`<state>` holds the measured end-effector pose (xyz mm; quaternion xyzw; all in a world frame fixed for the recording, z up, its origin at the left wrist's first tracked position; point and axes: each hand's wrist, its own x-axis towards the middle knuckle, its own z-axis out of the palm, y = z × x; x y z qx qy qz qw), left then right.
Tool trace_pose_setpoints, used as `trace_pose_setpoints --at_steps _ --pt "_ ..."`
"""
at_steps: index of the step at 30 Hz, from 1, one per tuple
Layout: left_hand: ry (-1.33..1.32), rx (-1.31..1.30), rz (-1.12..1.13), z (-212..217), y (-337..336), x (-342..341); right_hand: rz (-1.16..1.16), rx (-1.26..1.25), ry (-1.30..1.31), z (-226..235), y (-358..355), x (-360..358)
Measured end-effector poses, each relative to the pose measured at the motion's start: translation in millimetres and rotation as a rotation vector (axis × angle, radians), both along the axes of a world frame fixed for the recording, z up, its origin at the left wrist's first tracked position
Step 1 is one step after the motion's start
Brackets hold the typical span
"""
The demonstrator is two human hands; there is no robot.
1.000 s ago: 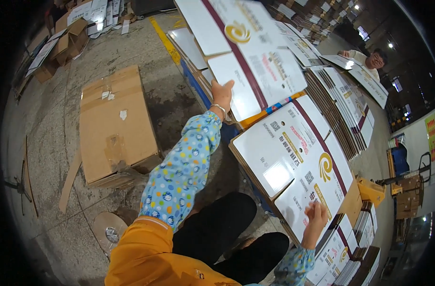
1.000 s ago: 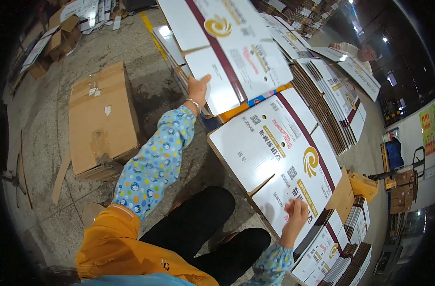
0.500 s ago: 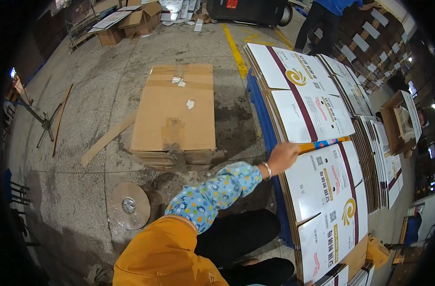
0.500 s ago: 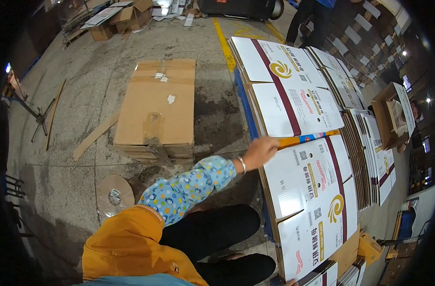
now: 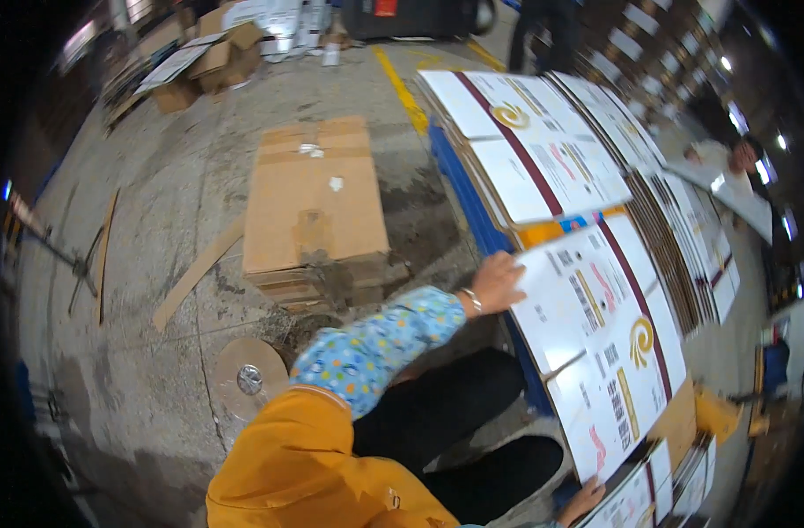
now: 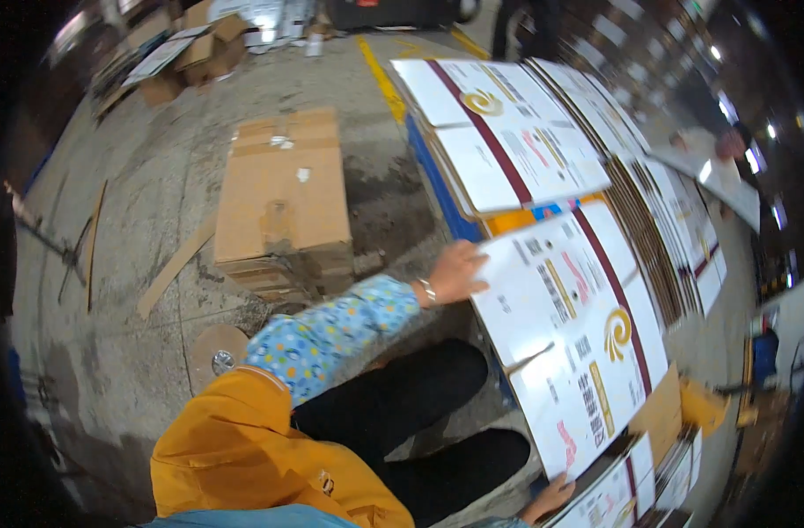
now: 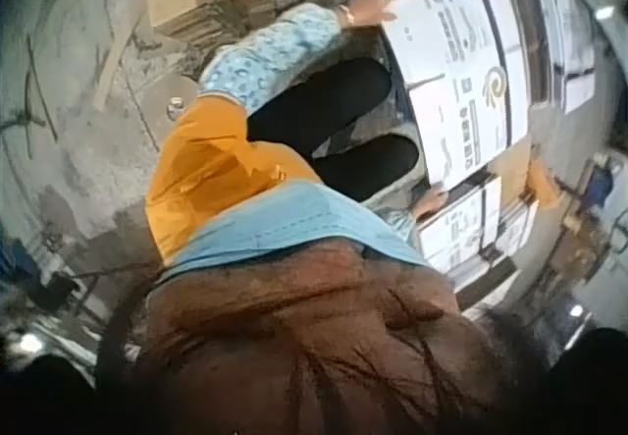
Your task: Folding and stacking cardboard boxes in a warehouse.
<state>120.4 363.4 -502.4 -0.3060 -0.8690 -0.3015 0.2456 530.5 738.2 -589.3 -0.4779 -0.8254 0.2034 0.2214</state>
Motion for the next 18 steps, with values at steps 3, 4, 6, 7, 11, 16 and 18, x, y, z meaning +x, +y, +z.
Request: trace_pose_setpoints --at_steps 3,4,6,7,11,16,18 --pt "-0.056 -0.149 -0.124 25.1 -45.1 17.4 0.005 -0.261 0.267 24.3 -46.6 2.1" --pt "-0.071 -0.221 -0.151 35.8 -58.7 23.2 0.077 -0.276 0.290 37.2 -63.1 1.5" --pt "-0.061 -0.265 -0.213 39.8 -70.4 20.5 0.137 -0.206 0.201 53.6 -75.4 1.5" --pt "0.020 -0.292 -0.242 39.5 -68.8 19.1 0.146 -0.221 0.200 61.8 -80.8 0.1" --pt "-0.041 -0.420 -0.180 41.8 -62.6 22.5 0.273 -0.061 0.135 60.2 -76.0 1.6" --pt "-0.122 -0.394 -0.180 31.6 -57.0 26.1 0.304 -0.027 0.086 61.1 -75.0 2.1" --pt "-0.187 -0.388 -0.135 30.2 -55.0 29.0 0.290 -0.033 0.112 61.1 -78.8 1.9"
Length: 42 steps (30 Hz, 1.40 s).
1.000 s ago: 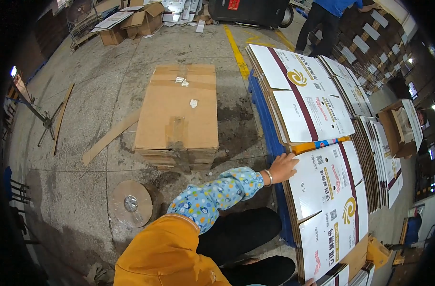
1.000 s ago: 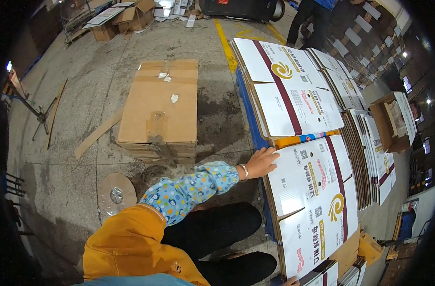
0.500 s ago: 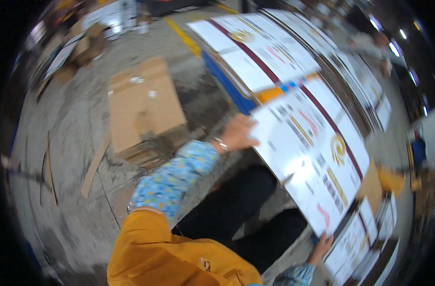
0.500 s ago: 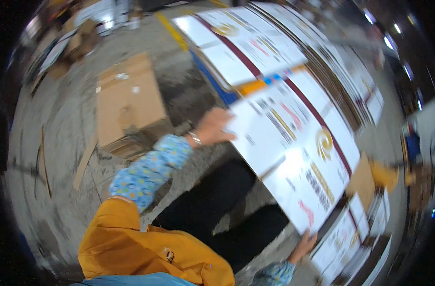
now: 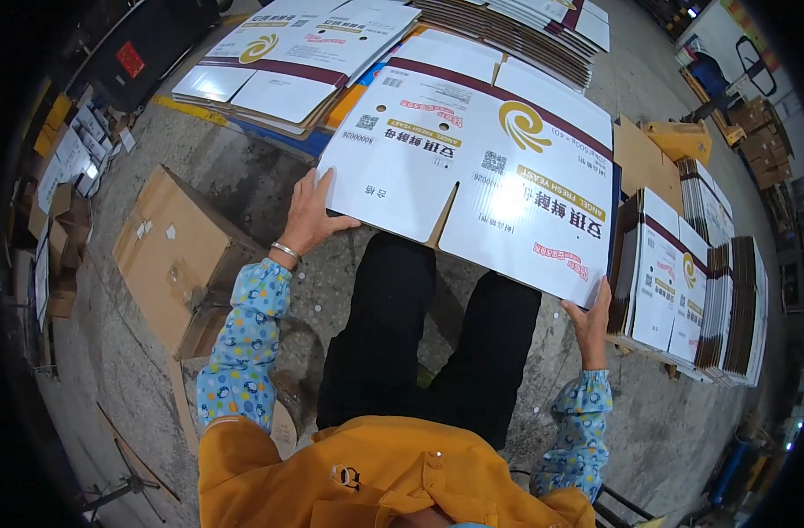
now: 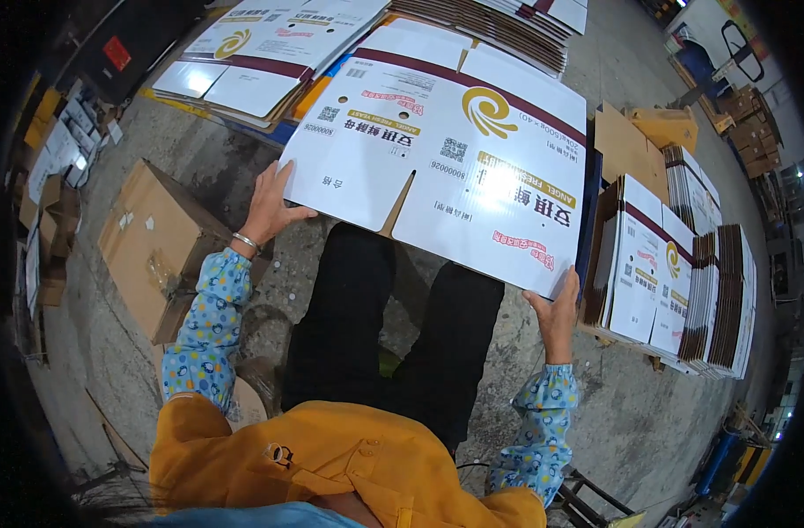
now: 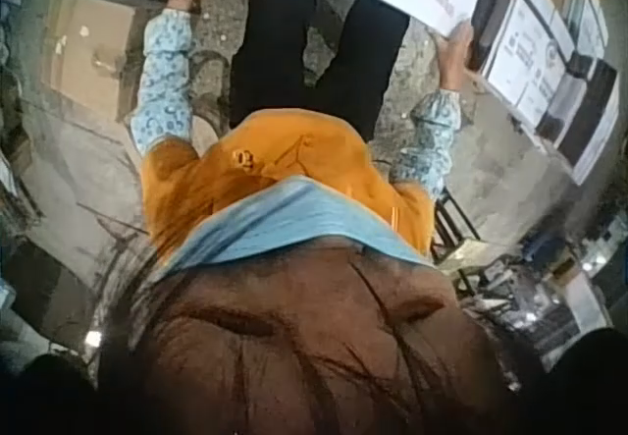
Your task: Folding and stacking cardboard boxes in a warehouse.
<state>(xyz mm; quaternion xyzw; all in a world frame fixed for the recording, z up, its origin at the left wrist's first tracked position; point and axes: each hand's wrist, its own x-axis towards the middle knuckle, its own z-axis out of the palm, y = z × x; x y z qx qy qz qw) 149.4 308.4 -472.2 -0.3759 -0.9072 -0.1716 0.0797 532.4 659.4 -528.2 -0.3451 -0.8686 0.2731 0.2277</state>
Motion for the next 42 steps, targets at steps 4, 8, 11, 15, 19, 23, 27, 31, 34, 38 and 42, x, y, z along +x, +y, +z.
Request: trace_pose_setpoints --at_steps 4,8,11,15,19,23,27,31,34,38,42 --pt "0.006 0.027 0.039 6.4 3.0 5.4 -0.016 0.144 0.012 -3.2 -2.6 -1.5" --pt "0.081 0.112 0.028 -0.3 0.0 1.9 -0.038 0.168 0.035 -7.0 -1.8 -3.8" --pt "0.107 0.172 0.025 1.4 0.7 2.0 -0.051 0.214 0.080 -8.8 1.4 -3.3" --pt "0.157 0.251 0.024 6.3 1.2 3.1 -0.067 0.220 0.117 -2.7 2.8 -4.2" --pt "0.153 0.279 0.048 16.6 2.4 7.5 -0.082 0.228 0.155 8.4 4.0 -5.1" --pt "0.105 0.336 0.096 26.1 4.1 11.2 -0.102 0.274 0.193 19.0 3.6 -5.9" --pt "0.108 0.458 0.112 41.4 5.2 18.4 -0.105 0.297 0.212 53.8 -4.6 -17.3" --pt "0.118 0.553 0.116 78.1 18.0 27.4 -0.121 0.470 0.265 101.3 -5.8 -31.2" --pt "0.142 0.505 0.165 88.4 20.0 28.4 -0.120 0.492 0.276 122.5 -14.8 -40.7" --pt "0.133 0.469 0.204 104.6 21.2 29.0 -0.138 0.623 0.222 135.1 1.2 -42.8" --pt "0.141 0.458 0.186 108.5 22.0 26.0 -0.163 0.516 0.233 140.1 -1.9 -45.9"
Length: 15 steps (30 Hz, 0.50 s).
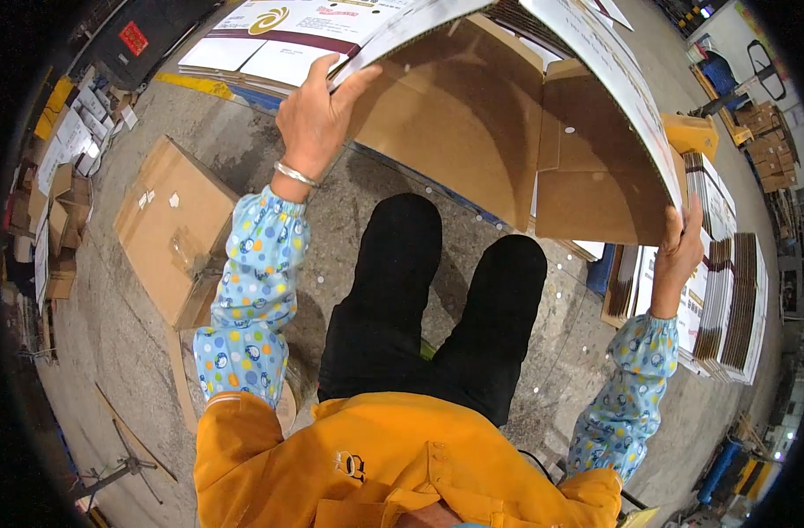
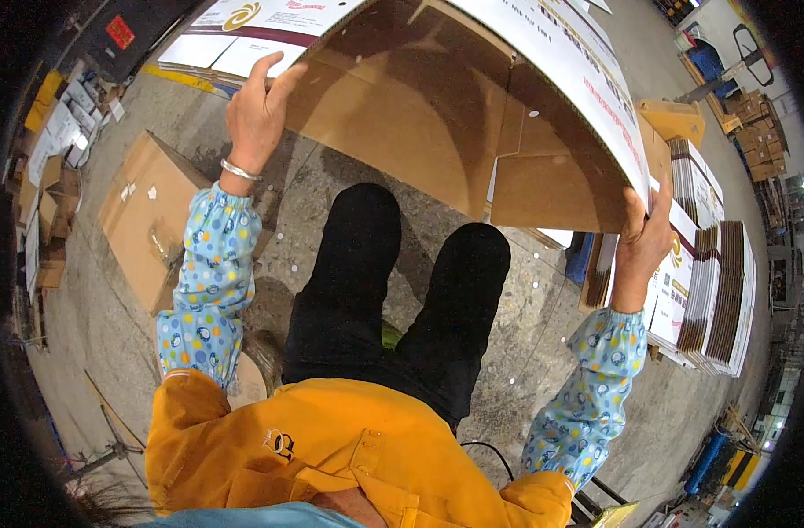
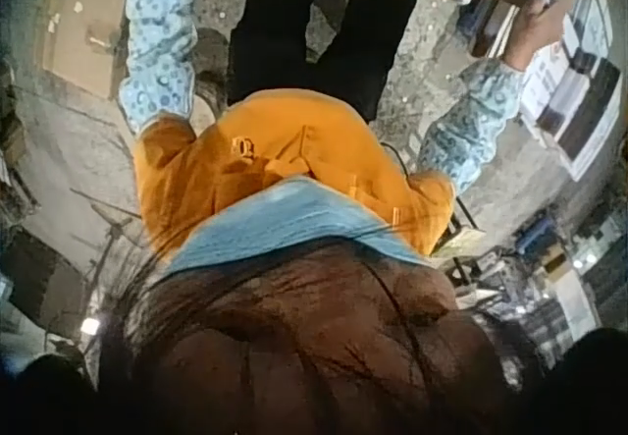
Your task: Folding and stacking cardboard boxes in a warehouse.
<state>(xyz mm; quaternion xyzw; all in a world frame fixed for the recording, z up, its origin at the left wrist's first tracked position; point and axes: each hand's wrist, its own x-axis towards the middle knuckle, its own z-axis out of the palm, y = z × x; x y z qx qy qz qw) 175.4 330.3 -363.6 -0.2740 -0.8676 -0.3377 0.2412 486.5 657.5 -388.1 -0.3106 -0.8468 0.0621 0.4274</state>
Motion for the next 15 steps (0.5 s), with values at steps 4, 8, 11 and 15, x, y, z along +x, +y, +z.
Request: trace_pose_setpoints --at_steps 4,8,11,15 --pt "0.116 -0.003 0.000 -5.7 1.4 -8.0 -0.014 -0.008 -0.028 6.6 -6.9 -4.6" --pt "0.043 -0.029 0.035 -11.2 2.4 -11.2 -0.044 0.017 -0.035 0.4 -0.1 -4.9" --pt "0.069 -0.012 0.008 -11.7 1.5 -10.9 -0.045 0.077 -0.044 -1.8 4.4 -4.7" --pt "0.073 -0.012 0.008 -14.6 1.3 -14.6 -0.046 0.117 -0.018 -4.0 4.9 -7.5"
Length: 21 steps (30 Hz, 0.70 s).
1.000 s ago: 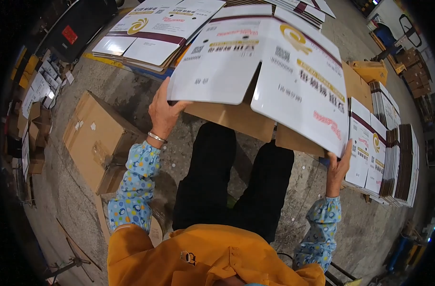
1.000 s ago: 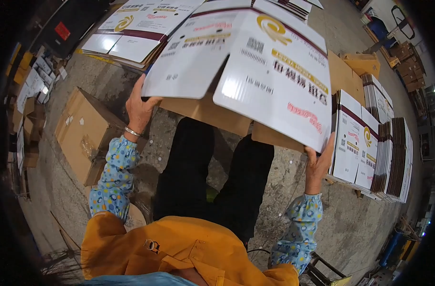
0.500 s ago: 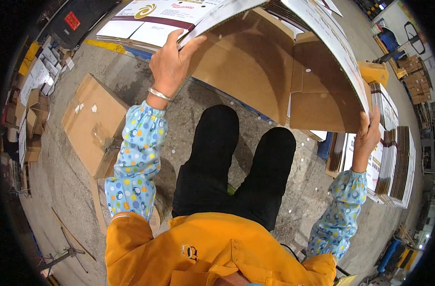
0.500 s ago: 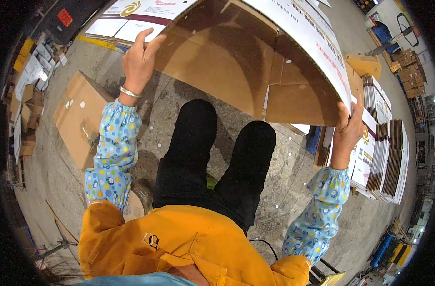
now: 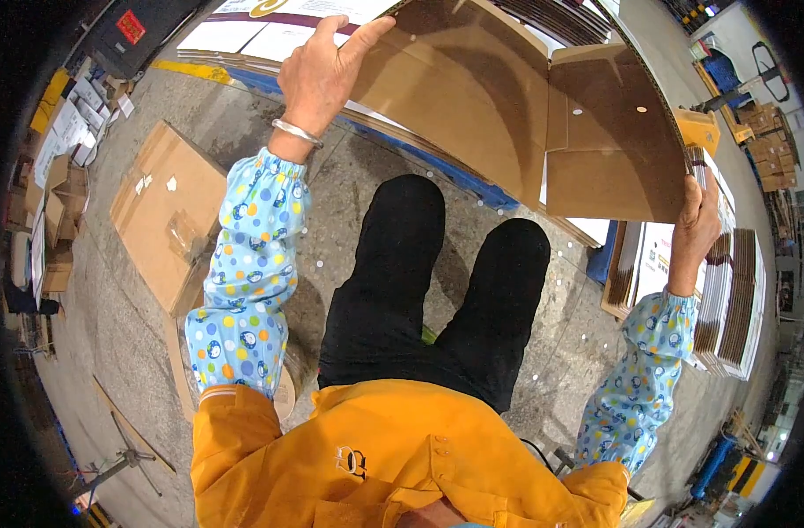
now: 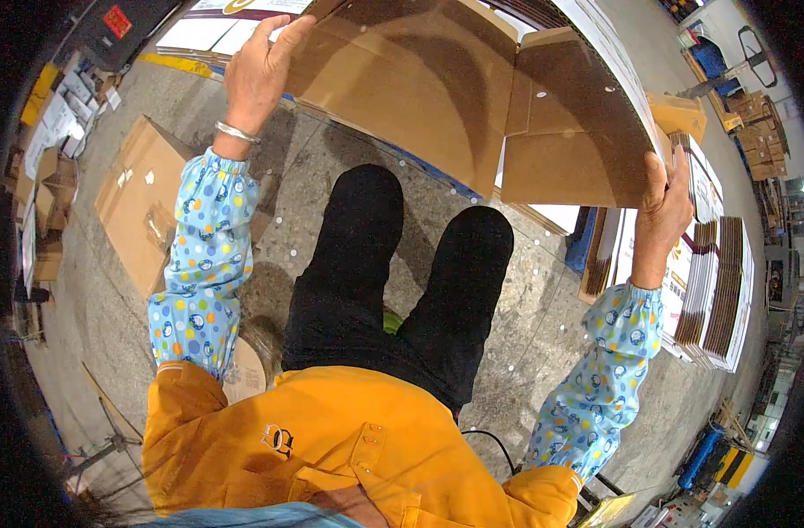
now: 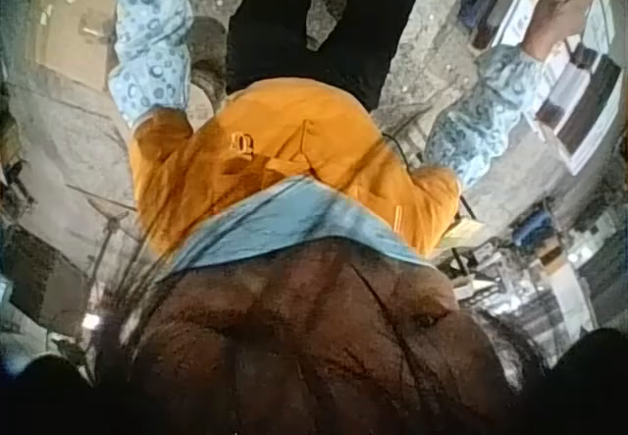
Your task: Folding and stacking cardboard boxes in a warehouse.
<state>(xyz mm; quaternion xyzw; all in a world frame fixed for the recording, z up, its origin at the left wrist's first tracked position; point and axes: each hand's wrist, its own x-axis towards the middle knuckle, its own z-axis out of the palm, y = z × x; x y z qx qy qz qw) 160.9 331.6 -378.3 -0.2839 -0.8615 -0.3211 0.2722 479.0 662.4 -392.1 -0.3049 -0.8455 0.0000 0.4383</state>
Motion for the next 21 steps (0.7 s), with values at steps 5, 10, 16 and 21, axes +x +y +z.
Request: trace_pose_setpoints --at_steps 5,10,16,21 --pt "-0.088 -0.011 -0.021 -3.7 -1.8 5.7 0.005 -0.076 -0.048 -3.3 -3.5 3.2" --pt "-0.090 -0.008 -0.124 -23.0 -24.5 14.0 0.133 -0.226 -0.022 -34.2 -11.7 22.8" --pt "-0.061 -0.182 -0.218 -83.6 -50.0 7.4 0.133 -0.685 -0.008 -88.0 -24.6 50.5" --pt "-0.045 -0.243 -0.179 -103.6 -55.5 8.3 0.158 -0.603 -0.172 -112.6 -25.3 64.1"
